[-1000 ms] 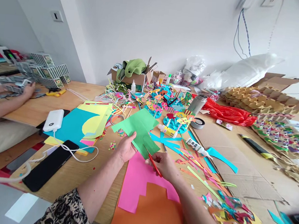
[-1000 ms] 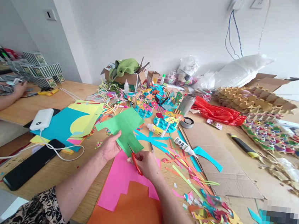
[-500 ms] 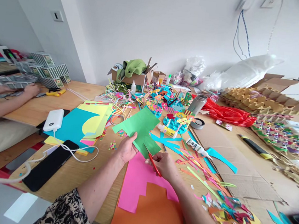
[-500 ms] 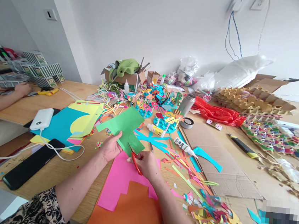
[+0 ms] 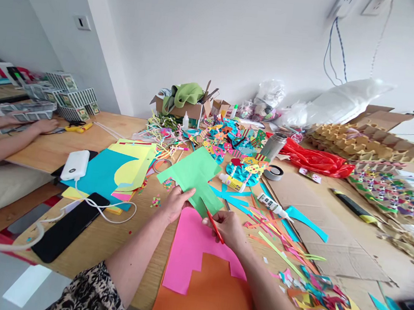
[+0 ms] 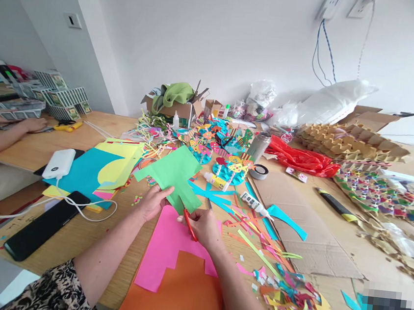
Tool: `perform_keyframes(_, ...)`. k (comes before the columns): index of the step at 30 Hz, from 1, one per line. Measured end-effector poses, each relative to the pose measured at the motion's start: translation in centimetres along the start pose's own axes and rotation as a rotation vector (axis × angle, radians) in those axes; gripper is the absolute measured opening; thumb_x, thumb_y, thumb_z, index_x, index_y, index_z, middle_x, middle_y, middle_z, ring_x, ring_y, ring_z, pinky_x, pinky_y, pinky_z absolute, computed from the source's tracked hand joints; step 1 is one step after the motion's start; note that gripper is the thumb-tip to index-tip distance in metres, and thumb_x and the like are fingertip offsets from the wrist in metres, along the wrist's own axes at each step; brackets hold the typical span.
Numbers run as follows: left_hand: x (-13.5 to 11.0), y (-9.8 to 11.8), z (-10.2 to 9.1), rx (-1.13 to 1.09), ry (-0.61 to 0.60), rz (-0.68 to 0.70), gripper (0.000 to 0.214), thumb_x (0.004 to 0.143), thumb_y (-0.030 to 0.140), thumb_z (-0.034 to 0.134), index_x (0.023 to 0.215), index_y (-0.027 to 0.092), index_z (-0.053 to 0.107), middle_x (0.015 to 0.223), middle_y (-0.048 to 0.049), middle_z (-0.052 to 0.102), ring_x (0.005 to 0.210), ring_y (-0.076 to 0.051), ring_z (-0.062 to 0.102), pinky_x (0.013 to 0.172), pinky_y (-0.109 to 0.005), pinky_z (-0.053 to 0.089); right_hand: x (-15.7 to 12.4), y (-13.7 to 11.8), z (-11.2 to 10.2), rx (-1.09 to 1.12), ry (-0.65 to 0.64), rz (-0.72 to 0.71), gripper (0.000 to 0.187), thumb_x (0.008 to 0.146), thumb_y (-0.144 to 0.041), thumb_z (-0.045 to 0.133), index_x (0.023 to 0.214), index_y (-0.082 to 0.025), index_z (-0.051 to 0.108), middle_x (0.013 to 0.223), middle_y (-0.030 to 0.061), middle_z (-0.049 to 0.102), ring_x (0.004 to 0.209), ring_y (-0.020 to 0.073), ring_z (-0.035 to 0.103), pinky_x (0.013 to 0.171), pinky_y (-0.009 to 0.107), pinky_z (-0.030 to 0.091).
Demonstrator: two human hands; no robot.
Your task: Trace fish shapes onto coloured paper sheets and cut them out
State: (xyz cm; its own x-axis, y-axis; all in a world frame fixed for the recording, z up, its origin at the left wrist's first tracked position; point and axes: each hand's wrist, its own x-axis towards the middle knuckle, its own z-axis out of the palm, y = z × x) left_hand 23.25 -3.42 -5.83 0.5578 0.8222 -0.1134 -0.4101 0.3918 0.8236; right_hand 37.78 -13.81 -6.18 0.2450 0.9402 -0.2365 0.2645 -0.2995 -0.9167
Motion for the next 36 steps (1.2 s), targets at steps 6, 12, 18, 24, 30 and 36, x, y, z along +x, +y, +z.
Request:
perform_keyframes(6, 0.1, -0.2, -0.1, 0.085, -0.031, 0.003, 0.051, 0.059, 0.041, 0.084, 0.099, 0.014, 0.068, 0.093, -0.0096, 0.073, 0.089, -0.026, 0.068, 0.077, -0.038, 0.055, -0.1, -0.3, -0.1, 0.019, -0.029, 0.008, 0.046, 0.056, -0.054, 0.077, 0.051, -0.020, 0.047, 0.039, -0.0021, 0.054, 0.034, 0.0125, 0.051, 0.033, 0.022, 0.033)
perform_keyframes(12, 0.4, -0.6, -0.6, 0.153, -0.020, 0.031, 0.052, 0.062, 0.043, 0.082, 0.102, 0.013, 0.068, 0.092, -0.0094, 0.073, 0.085, -0.026, 0.068, 0.073, -0.036, 0.055, -0.3, -0.9, -0.3, 0.012, -0.063, 0.079, 0.045, 0.053, -0.053, 0.080, 0.050, -0.019, 0.050, 0.039, -0.0007, 0.055, 0.035, 0.0129, 0.051, 0.034, 0.023, 0.033)
perform_keyframes(18, 0.2, -0.4, -0.4, 0.204, -0.028, 0.048, 0.056, 0.063, 0.045, 0.081, 0.107, 0.012, 0.067, 0.092, -0.0101, 0.073, 0.084, -0.026, 0.068, 0.074, -0.037, 0.054, -0.4, -1.1, -0.6, -0.032, -0.141, 0.061, 0.044, 0.052, -0.049, 0.083, 0.049, -0.018, 0.053, 0.042, -0.0003, 0.057, 0.039, 0.0112, 0.049, 0.038, 0.023, 0.032)
perform_keyframes(24, 0.3, -0.6, -0.5, 0.237, -0.054, 0.084, 0.052, 0.067, 0.045, 0.079, 0.105, 0.013, 0.067, 0.098, -0.0105, 0.073, 0.091, -0.027, 0.067, 0.078, -0.038, 0.053, -0.3, -1.0, -0.6, 0.001, -0.161, 0.045, 0.047, 0.050, -0.053, 0.084, 0.047, -0.017, 0.053, 0.042, -0.0007, 0.055, 0.039, 0.0101, 0.046, 0.039, 0.023, 0.030)
perform_keyframes(30, 0.4, -0.9, -0.7, 0.266, -0.076, 0.110, 0.048, 0.070, 0.045, 0.076, 0.105, 0.012, 0.068, 0.100, -0.0103, 0.072, 0.093, -0.027, 0.066, 0.081, -0.038, 0.052, -0.4, -0.9, -0.5, -0.044, -0.148, 0.041, 0.047, 0.052, -0.054, 0.083, 0.045, -0.016, 0.055, 0.040, 0.0004, 0.054, 0.037, 0.0094, 0.043, 0.039, 0.024, 0.028)
perform_keyframes(36, 0.4, -0.8, -0.8, 0.290, -0.082, 0.115, 0.049, 0.070, 0.045, 0.076, 0.106, 0.012, 0.068, 0.101, -0.0103, 0.072, 0.093, -0.027, 0.066, 0.081, -0.038, 0.052, -0.4, -0.6, -0.4, -0.012, -0.158, 0.017, 0.048, 0.053, -0.056, 0.082, 0.045, -0.016, 0.055, 0.041, 0.0013, 0.055, 0.037, 0.0097, 0.043, 0.039, 0.024, 0.029)
